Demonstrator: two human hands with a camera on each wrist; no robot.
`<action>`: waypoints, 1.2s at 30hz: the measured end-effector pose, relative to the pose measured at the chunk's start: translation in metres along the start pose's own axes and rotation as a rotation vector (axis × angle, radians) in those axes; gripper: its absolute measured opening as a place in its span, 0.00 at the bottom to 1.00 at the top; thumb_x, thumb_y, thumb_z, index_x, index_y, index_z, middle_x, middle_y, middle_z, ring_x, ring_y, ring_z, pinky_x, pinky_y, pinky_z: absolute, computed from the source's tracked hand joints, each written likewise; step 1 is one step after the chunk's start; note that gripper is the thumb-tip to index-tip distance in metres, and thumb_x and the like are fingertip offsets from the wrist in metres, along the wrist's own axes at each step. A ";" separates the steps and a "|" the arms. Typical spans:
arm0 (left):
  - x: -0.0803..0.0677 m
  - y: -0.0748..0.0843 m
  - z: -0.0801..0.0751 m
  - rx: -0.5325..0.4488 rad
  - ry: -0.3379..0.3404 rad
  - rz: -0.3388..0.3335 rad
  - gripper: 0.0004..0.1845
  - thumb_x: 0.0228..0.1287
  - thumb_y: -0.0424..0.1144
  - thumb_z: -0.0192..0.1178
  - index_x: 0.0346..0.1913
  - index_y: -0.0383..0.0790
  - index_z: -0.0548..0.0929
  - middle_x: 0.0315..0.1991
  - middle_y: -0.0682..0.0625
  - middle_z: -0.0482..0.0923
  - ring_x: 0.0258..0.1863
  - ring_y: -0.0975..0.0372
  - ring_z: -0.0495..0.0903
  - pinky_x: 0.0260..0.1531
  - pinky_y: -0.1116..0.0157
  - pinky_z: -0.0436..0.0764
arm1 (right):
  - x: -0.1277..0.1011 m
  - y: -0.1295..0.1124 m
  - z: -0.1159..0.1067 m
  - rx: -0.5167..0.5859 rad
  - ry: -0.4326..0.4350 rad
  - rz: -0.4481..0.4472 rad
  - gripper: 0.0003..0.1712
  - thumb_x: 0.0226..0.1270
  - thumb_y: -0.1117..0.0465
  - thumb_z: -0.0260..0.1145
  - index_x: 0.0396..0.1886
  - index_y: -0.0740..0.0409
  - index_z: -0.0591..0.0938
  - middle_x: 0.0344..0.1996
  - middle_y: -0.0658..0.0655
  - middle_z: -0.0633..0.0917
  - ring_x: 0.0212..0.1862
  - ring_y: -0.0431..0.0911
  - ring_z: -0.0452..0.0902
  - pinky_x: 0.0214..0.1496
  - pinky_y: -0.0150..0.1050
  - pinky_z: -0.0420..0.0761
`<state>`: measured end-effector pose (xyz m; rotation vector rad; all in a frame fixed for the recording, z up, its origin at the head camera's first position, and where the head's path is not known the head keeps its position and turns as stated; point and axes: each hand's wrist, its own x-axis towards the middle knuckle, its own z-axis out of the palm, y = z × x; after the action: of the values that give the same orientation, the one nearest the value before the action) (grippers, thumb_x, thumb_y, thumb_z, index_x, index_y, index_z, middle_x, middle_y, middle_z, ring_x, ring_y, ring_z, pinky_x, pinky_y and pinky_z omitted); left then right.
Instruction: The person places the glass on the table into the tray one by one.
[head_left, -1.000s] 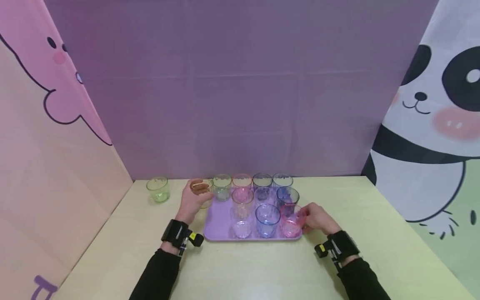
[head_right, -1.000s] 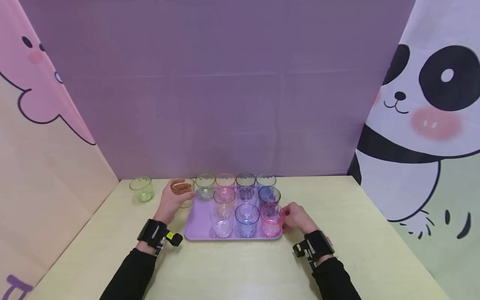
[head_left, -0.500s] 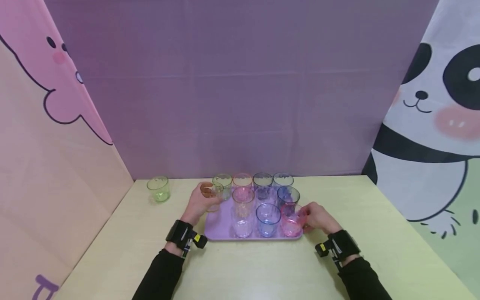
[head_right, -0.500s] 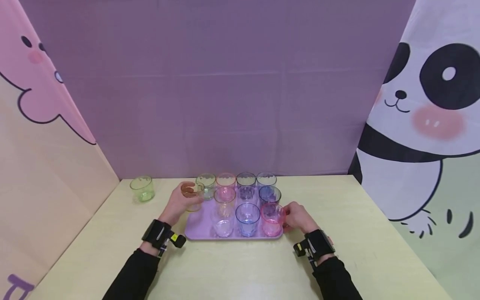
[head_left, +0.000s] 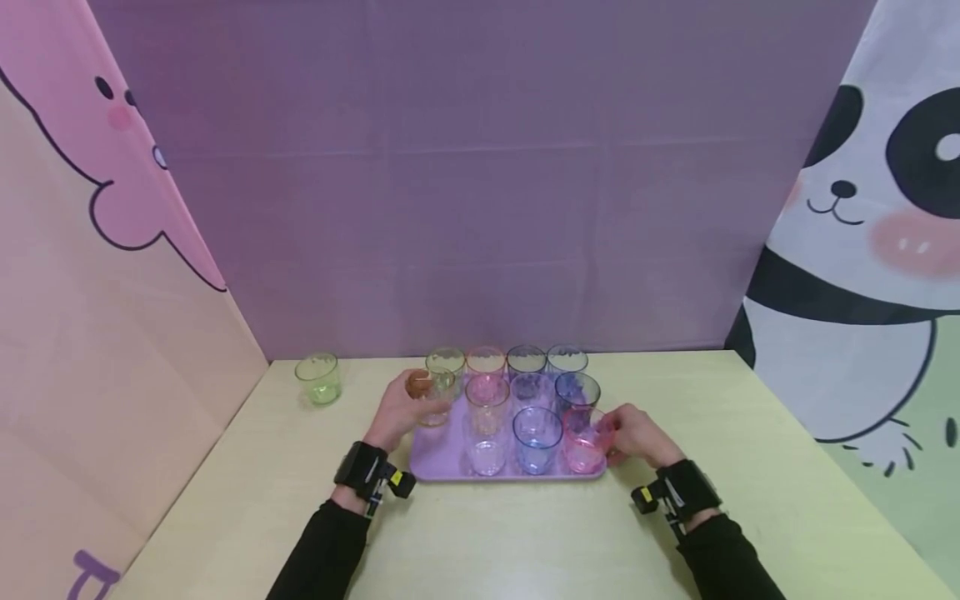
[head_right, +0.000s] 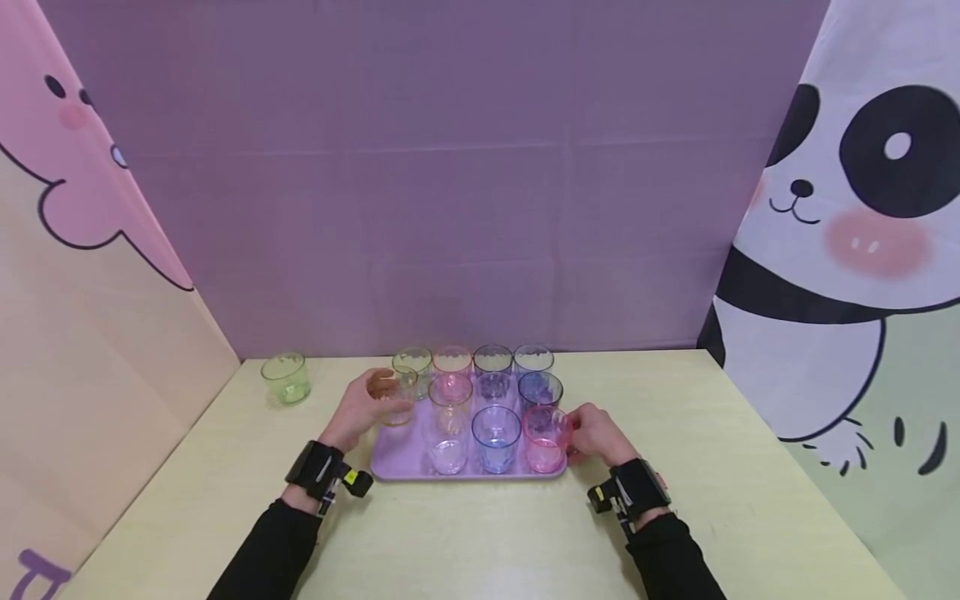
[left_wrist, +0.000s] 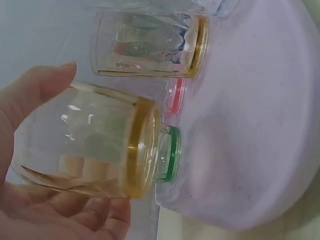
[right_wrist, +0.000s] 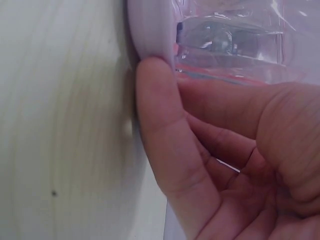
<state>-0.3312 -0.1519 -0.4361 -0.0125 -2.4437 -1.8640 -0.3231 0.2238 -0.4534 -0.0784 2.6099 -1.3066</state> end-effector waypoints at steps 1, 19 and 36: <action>0.000 -0.001 0.000 0.019 0.000 0.005 0.43 0.34 0.40 0.76 0.59 0.39 0.68 0.52 0.42 0.73 0.50 0.53 0.72 0.49 0.57 0.73 | 0.000 0.000 0.000 0.000 -0.001 0.001 0.11 0.47 0.76 0.62 0.34 0.68 0.82 0.28 0.58 0.81 0.24 0.47 0.78 0.26 0.40 0.82; 0.000 -0.008 0.007 0.222 -0.012 0.037 0.45 0.33 0.42 0.76 0.61 0.41 0.67 0.54 0.46 0.72 0.49 0.52 0.73 0.45 0.56 0.76 | 0.001 0.001 0.000 0.015 -0.008 0.015 0.17 0.47 0.78 0.61 0.40 0.71 0.80 0.27 0.60 0.81 0.23 0.49 0.78 0.26 0.40 0.82; -0.005 -0.006 0.007 0.215 -0.059 0.014 0.44 0.36 0.40 0.75 0.61 0.41 0.65 0.53 0.42 0.71 0.47 0.52 0.73 0.45 0.56 0.75 | 0.000 0.000 0.000 0.002 -0.009 0.009 0.15 0.47 0.77 0.62 0.38 0.70 0.81 0.28 0.59 0.81 0.24 0.48 0.79 0.27 0.40 0.82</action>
<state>-0.3272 -0.1463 -0.4438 -0.0743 -2.6624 -1.6086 -0.3230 0.2243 -0.4534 -0.0723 2.5979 -1.3030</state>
